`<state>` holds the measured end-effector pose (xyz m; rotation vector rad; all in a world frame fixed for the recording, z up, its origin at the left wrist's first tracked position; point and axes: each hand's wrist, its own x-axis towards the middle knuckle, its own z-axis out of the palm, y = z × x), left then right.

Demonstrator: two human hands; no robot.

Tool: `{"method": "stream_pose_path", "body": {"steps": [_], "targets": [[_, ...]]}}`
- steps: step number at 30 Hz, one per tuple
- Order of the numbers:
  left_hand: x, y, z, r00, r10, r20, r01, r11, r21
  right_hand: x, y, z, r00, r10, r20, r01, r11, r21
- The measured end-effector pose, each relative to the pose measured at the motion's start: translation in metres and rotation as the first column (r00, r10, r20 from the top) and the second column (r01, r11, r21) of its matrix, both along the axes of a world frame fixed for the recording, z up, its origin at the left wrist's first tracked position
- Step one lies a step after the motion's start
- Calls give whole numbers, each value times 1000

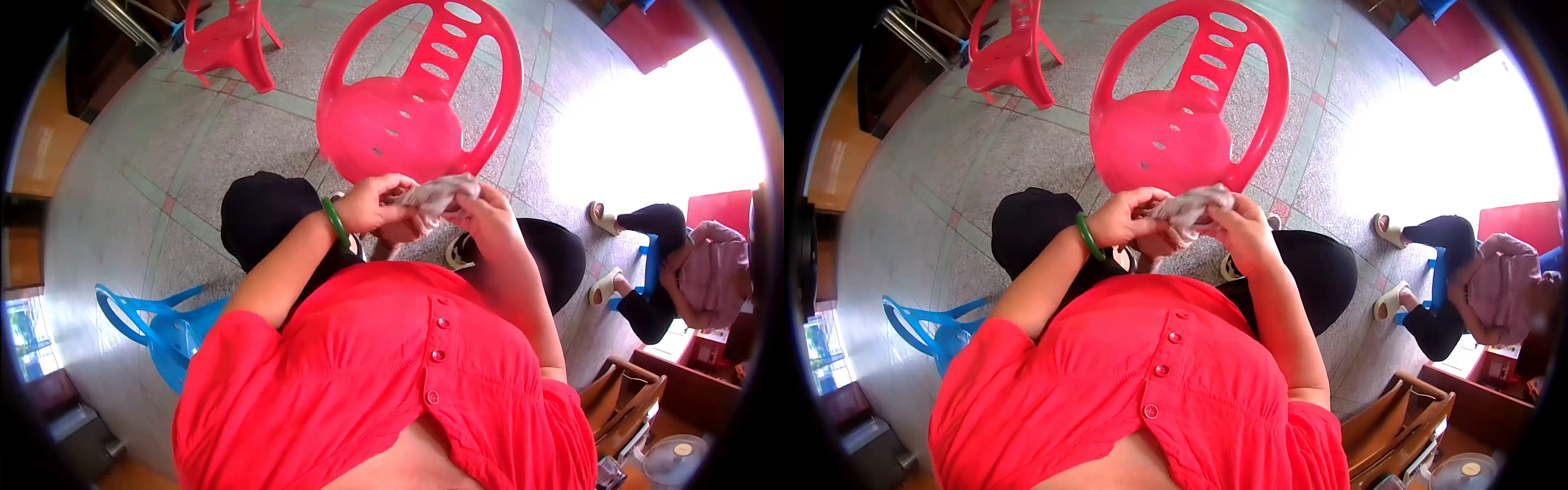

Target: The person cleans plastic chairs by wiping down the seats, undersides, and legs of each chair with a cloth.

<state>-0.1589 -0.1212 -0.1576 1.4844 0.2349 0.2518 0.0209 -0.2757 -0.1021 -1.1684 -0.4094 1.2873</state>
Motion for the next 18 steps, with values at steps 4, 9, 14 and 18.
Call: {"method": "stream_pose_path", "body": {"steps": [4,9,14,18], "targets": [[-10,8,16,999,38,-34,-38,999,-25,-1,3,3,984,-173,-37,171,983,-65],[-9,11,20,980,198,35,-200,977,68,-3,5,-1,957,-161,240,184,980,-73],[-13,18,49,909,398,125,-388,917,-92,-16,9,11,933,-92,347,133,986,-96],[-18,28,50,924,370,95,-370,929,-20,-7,7,-10,832,-43,553,98,993,-69]]}}
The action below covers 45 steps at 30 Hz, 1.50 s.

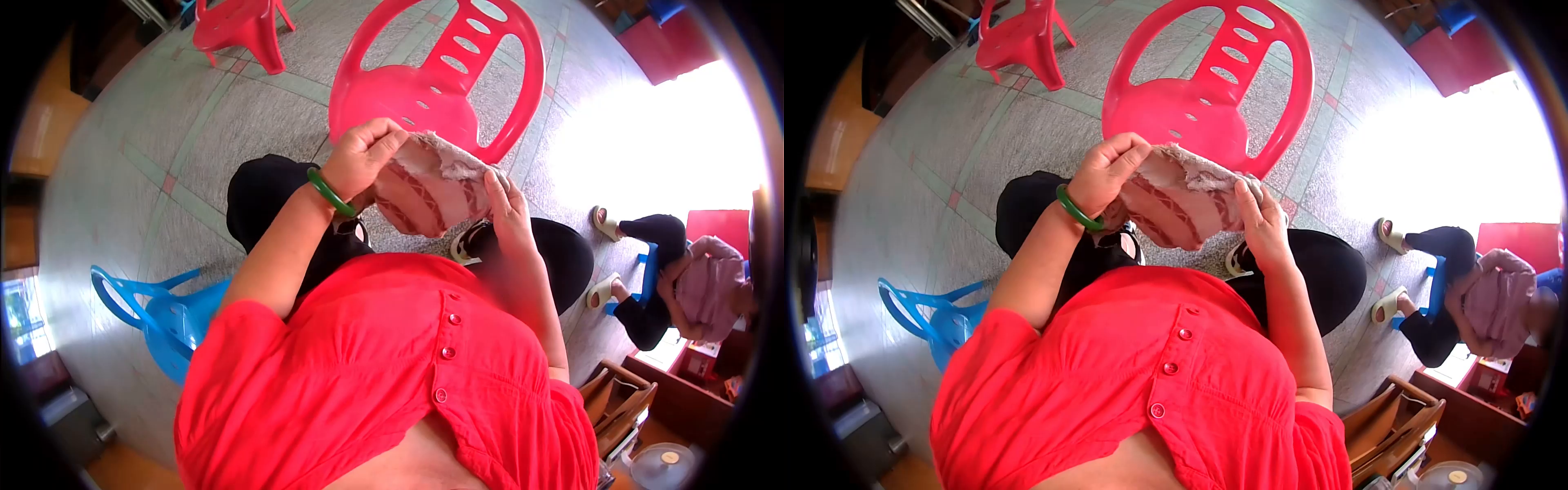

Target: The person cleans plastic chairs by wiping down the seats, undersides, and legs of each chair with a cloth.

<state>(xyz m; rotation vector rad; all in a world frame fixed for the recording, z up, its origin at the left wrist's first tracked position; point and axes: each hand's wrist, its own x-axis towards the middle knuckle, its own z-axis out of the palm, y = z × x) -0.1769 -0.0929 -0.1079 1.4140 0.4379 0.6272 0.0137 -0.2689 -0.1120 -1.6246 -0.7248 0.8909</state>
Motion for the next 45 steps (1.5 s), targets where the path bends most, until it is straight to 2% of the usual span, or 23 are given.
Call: {"method": "stream_pose_path", "body": {"steps": [5,7,9,11,13,15,16,17,18,19,21,22,23,24,27,30,31,33,35,39,41,43,45], "targets": [[-2,8,-9,996,90,20,-87,988,-126,-3,-4,9,989,36,-145,-29,998,52],[-1,12,-24,993,113,32,-107,983,-151,-9,0,29,864,-65,-499,107,993,57],[0,14,-45,979,189,-75,-179,977,117,-11,5,37,806,-44,-590,135,985,111],[5,2,-55,991,94,-98,-88,994,57,-11,12,41,700,167,-694,13,969,247],[13,-20,-34,968,15,-251,-118,908,-402,-24,21,52,782,254,-569,-120,957,262],[16,-32,-32,976,-183,119,213,692,-690,-42,32,37,830,292,-476,-198,951,239],[29,-25,-44,804,-359,475,589,596,-546,-45,32,35,879,412,-239,-371,907,199],[27,-25,-51,799,-369,475,596,593,-542,-48,31,34,852,523,2,-520,847,113],[22,-30,-45,831,-271,485,555,437,-707,-52,31,49,803,593,55,-583,802,-132],[18,-34,-37,866,-178,468,500,250,-829,-50,32,39,724,586,364,-610,790,-60],[14,-39,-21,916,-85,393,397,341,-852,-47,26,35,787,494,370,-548,835,51],[9,-31,-35,756,-179,630,654,250,-714,-46,23,39,894,443,74,-448,890,81],[10,-29,-38,753,-189,630,657,241,-714,-44,19,43,908,348,-231,-339,937,80],[10,-29,-36,850,-107,515,522,288,-803,-36,15,43,902,321,-288,-303,947,106],[5,-11,-35,922,15,387,352,380,-855,-21,0,44,982,138,-133,-131,990,60],[-9,13,-12,914,38,405,332,504,-797,-11,-20,47,979,-60,-197,67,997,31],[-10,21,-3,939,127,319,192,577,-794,-7,-27,47,975,-86,-206,94,995,30],[-20,56,8,896,60,439,301,645,-703,-3,-34,52,977,-131,-167,127,991,-37],[-27,73,40,922,71,381,173,804,-569,1,-34,57,975,-149,-166,141,988,-58],[-35,131,3,870,132,474,263,689,-675,34,-17,64,983,-176,-50,166,973,-159],[-39,135,-28,866,322,382,137,582,-801,60,-6,68,989,-146,14,146,974,-175],[-31,107,2,834,552,-11,-269,389,-881,84,3,65,974,-201,101,214,966,-146],[-37,100,5,908,407,96,-124,482,-867,119,12,39,967,-190,172,219,961,-171]]}}
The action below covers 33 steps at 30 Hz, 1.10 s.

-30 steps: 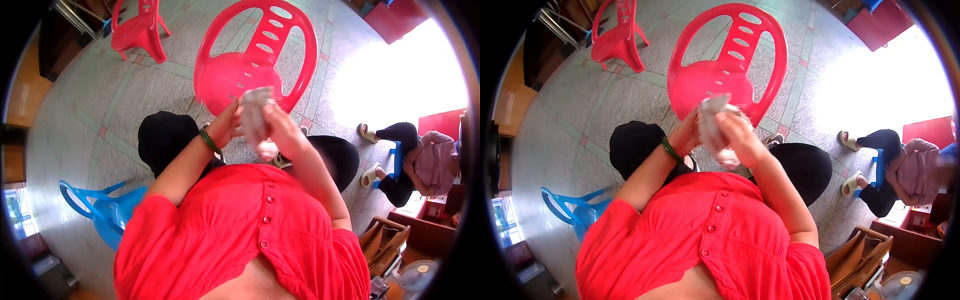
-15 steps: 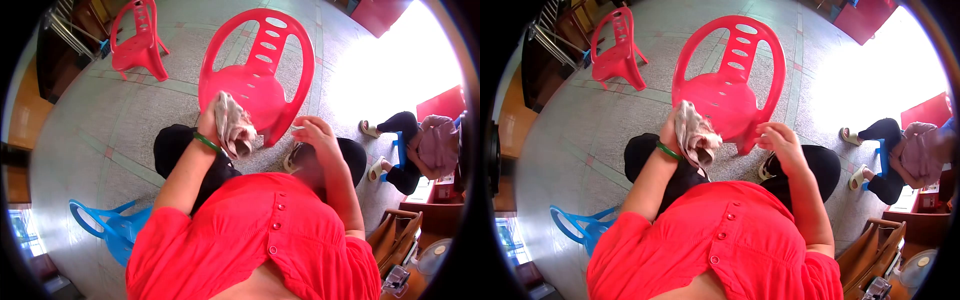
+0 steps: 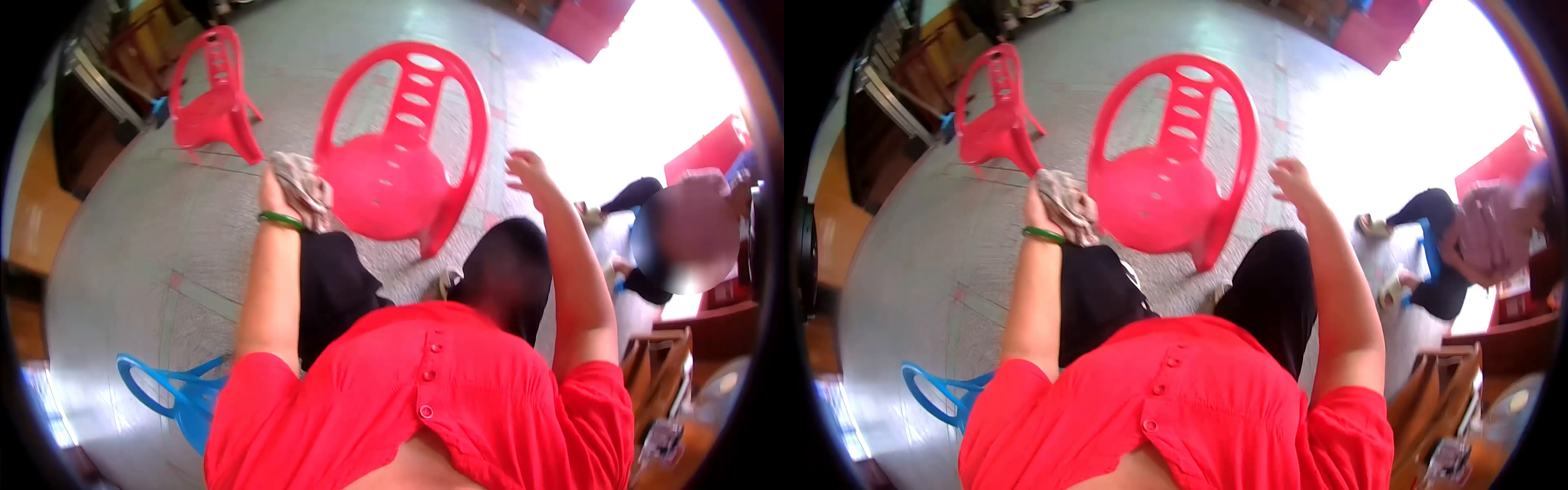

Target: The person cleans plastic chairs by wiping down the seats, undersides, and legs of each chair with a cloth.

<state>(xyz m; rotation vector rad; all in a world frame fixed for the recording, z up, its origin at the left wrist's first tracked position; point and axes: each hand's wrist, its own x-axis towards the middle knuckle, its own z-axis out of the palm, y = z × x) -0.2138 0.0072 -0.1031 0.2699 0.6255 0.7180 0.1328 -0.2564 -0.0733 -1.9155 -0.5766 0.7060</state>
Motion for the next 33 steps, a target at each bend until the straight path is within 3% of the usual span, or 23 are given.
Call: {"method": "stream_pose_path", "body": {"steps": [2,3,5,6,8,10,11,14,16,18,21,25,33], "targets": [[-2,1,-16,950,-221,223,191,970,148,34,11,-39,998,-59,12,60,995,-75],[2,2,-21,991,-111,74,102,988,113,53,19,-69,991,-109,81,117,988,-97],[-2,5,-31,1000,-16,-9,17,989,147,63,36,-88,992,-120,34,124,982,-142],[-3,-7,-11,1000,6,-5,-5,995,101,62,42,-87,990,-138,-17,133,975,-178],[-6,-8,0,992,65,-104,-59,997,58,76,61,-113,973,-226,-46,221,970,-104],[-8,-3,-6,959,209,-189,-191,975,111,73,79,-110,979,-125,-163,121,992,-33],[-12,-4,-7,958,183,-221,-172,983,69,73,84,-113,964,-38,-265,50,998,40],[-27,14,-44,961,180,-210,-148,976,159,86,106,-137,947,-48,-317,103,982,160],[-27,16,-45,938,243,-247,-208,965,159,75,112,-124,913,-44,-405,151,959,238],[-31,22,-49,948,204,-246,-166,972,167,57,111,-97,824,-29,-565,231,929,288],[-22,26,-52,909,258,-327,-212,962,169,61,110,-112,836,-75,-543,281,909,308],[-1,27,-49,938,181,-294,-131,975,181,62,82,-114,816,-135,-562,376,862,339],[30,17,-44,925,166,-341,-77,963,259,127,-43,-121,763,-254,-595,583,668,463]]}}
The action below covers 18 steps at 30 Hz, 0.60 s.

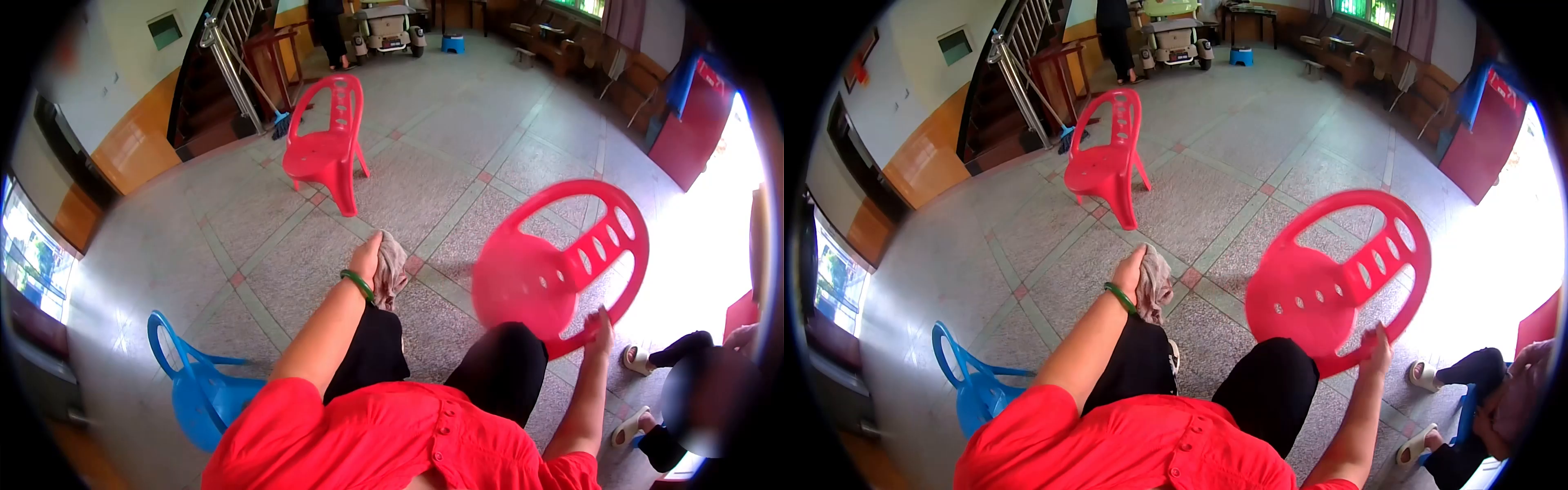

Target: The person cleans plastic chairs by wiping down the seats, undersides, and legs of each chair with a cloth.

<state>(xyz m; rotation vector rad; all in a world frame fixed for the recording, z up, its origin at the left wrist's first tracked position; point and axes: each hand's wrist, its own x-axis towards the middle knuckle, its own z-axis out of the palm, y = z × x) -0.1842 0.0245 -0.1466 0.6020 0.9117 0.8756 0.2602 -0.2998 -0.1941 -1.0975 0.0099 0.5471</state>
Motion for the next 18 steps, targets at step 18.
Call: {"method": "stream_pose_path", "body": {"steps": [18], "targets": [[12,47,-79,985,-43,-165,71,983,168,-54,-383,-61,824,-550,-136,551,834,-35]]}}
